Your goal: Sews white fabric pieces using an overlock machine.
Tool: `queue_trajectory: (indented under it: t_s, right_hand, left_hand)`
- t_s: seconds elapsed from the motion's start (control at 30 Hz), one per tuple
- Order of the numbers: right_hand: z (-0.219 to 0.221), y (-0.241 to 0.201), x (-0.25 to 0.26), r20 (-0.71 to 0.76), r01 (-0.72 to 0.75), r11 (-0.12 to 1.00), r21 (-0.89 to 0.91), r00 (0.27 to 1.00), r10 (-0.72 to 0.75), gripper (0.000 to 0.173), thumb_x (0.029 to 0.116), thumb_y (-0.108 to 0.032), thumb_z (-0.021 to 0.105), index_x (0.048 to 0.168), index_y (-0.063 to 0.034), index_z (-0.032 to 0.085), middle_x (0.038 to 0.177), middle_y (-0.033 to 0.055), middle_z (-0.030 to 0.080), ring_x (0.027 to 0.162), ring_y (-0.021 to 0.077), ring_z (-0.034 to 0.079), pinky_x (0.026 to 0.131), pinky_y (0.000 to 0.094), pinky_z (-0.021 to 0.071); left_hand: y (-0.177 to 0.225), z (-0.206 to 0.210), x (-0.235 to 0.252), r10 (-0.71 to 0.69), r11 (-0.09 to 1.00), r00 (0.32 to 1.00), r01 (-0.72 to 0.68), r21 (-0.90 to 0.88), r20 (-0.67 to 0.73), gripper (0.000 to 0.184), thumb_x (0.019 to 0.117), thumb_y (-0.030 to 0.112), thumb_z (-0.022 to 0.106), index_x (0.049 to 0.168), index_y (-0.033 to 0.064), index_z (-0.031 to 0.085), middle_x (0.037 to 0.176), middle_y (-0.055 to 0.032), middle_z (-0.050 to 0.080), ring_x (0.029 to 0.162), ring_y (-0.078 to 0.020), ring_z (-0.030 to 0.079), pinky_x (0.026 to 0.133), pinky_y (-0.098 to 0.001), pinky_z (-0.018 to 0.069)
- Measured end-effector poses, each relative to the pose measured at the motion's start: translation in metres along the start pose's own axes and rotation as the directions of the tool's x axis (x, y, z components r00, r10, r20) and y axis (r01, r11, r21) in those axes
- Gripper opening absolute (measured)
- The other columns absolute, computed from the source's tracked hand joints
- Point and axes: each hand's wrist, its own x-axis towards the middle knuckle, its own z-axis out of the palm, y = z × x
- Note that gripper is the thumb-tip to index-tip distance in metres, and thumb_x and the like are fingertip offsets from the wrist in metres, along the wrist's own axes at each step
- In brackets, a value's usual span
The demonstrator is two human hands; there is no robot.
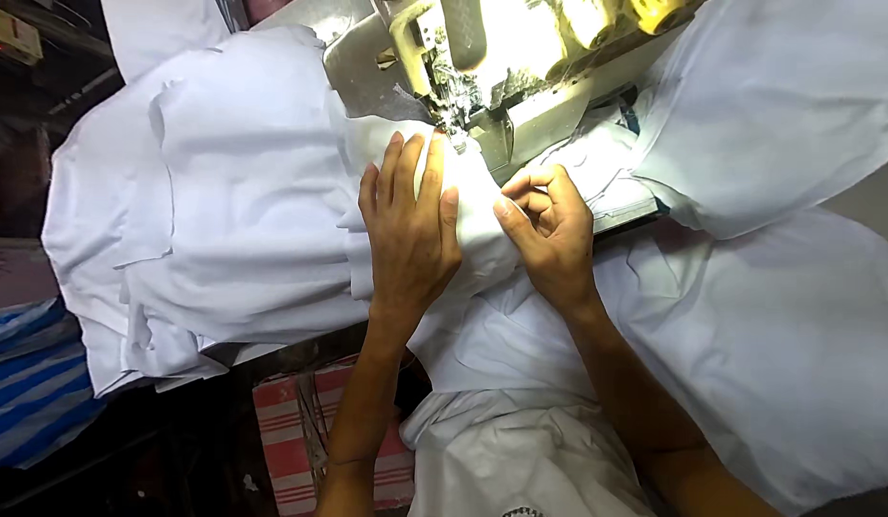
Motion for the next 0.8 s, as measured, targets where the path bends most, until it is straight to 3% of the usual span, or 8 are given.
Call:
queue_trajectory:
  t_s: [0.13,0.27,0.4,0.53,0.6,0.7,0.8]
  right_hand:
    - [-0.008,0.003,-0.007,0.036,0.013,0.996,-0.092,0.999,-0.010,0.020,0.1016,-0.021,0.063,0.116,-0.0077,0.059,0.098,0.0008,0.065,0.087,0.0079,0.064,0.074,0.0243,0.0561]
    - [-0.017,0.008,-0.021,0.055,-0.001,0.985,-0.171,0.998,0.011,0.019,0.1018,-0.024,0.064,0.113,-0.0080,0.063,0.104,0.0010,0.067,0.095,0.0078,0.065,0.083,0.0259,0.0564]
    - [-0.017,0.011,-0.021,0.072,0.017,0.984,-0.176,0.997,-0.004,0.020,0.1018,-0.023,0.064,0.115,-0.0086,0.066,0.107,0.0010,0.069,0.096,0.0080,0.067,0.083,0.0263,0.0576]
    - [-0.011,0.007,-0.010,0.108,0.020,0.985,-0.172,0.994,-0.001,0.023,0.1008,-0.027,0.066,0.113,-0.0086,0.069,0.105,0.0030,0.068,0.095,0.0088,0.066,0.083,0.0273,0.0566]
    - [-0.008,0.004,-0.004,0.115,-0.005,0.987,-0.158,0.993,0.023,0.021,0.0984,-0.030,0.069,0.108,-0.0109,0.070,0.102,0.0018,0.066,0.092,0.0089,0.065,0.079,0.0272,0.0565]
    - [-0.008,-0.001,0.000,0.134,-0.039,0.998,-0.059,0.990,0.046,0.016,0.0958,-0.025,0.073,0.102,-0.0112,0.068,0.101,0.0016,0.065,0.089,0.0093,0.065,0.074,0.0256,0.0573]
    - [-0.010,-0.002,0.000,0.154,-0.028,1.000,-0.007,0.988,0.029,0.011,0.0967,-0.020,0.071,0.100,-0.0107,0.067,0.097,0.0008,0.065,0.083,0.0082,0.065,0.070,0.0229,0.0564]
  left_hand:
    - [-0.008,-0.011,-0.014,-0.067,0.995,0.993,0.060,-0.078,-0.099,0.047,0.1050,0.021,0.044,0.151,0.0120,0.052,0.159,-0.0120,0.043,0.152,-0.0320,0.030,0.121,-0.0574,0.0257]
    - [-0.025,-0.027,-0.064,-0.318,0.925,0.919,0.247,-0.289,-0.233,0.044,0.1056,0.023,0.051,0.147,0.0076,0.051,0.151,-0.0116,0.047,0.140,-0.0242,0.044,0.112,-0.0423,0.0428]
    - [-0.033,-0.015,-0.112,-0.601,0.705,0.781,0.421,-0.570,-0.167,0.045,0.1046,0.021,0.051,0.145,0.0032,0.044,0.138,-0.0112,0.055,0.122,-0.0173,0.057,0.099,-0.0328,0.0511]
    - [-0.027,-0.012,-0.121,-0.656,0.604,0.755,0.512,-0.610,-0.016,0.049,0.1051,0.026,0.053,0.148,0.0054,0.042,0.119,-0.0060,0.061,0.104,-0.0086,0.062,0.090,-0.0269,0.0529]
    - [-0.025,-0.012,-0.116,-0.664,0.575,0.748,0.522,-0.630,0.013,0.040,0.1046,0.026,0.056,0.138,0.0057,0.049,0.107,-0.0012,0.064,0.095,-0.0037,0.064,0.085,-0.0233,0.0548]
    - [-0.022,-0.014,-0.113,-0.688,0.546,0.725,0.533,-0.646,0.017,0.027,0.1031,0.030,0.060,0.113,0.0056,0.068,0.097,-0.0005,0.064,0.089,-0.0052,0.064,0.080,-0.0242,0.0549]
    - [-0.022,-0.017,-0.118,-0.646,0.527,0.763,0.459,-0.715,0.014,0.023,0.1059,0.026,0.055,0.113,0.0077,0.067,0.097,0.0050,0.066,0.090,-0.0014,0.066,0.081,-0.0210,0.0564]
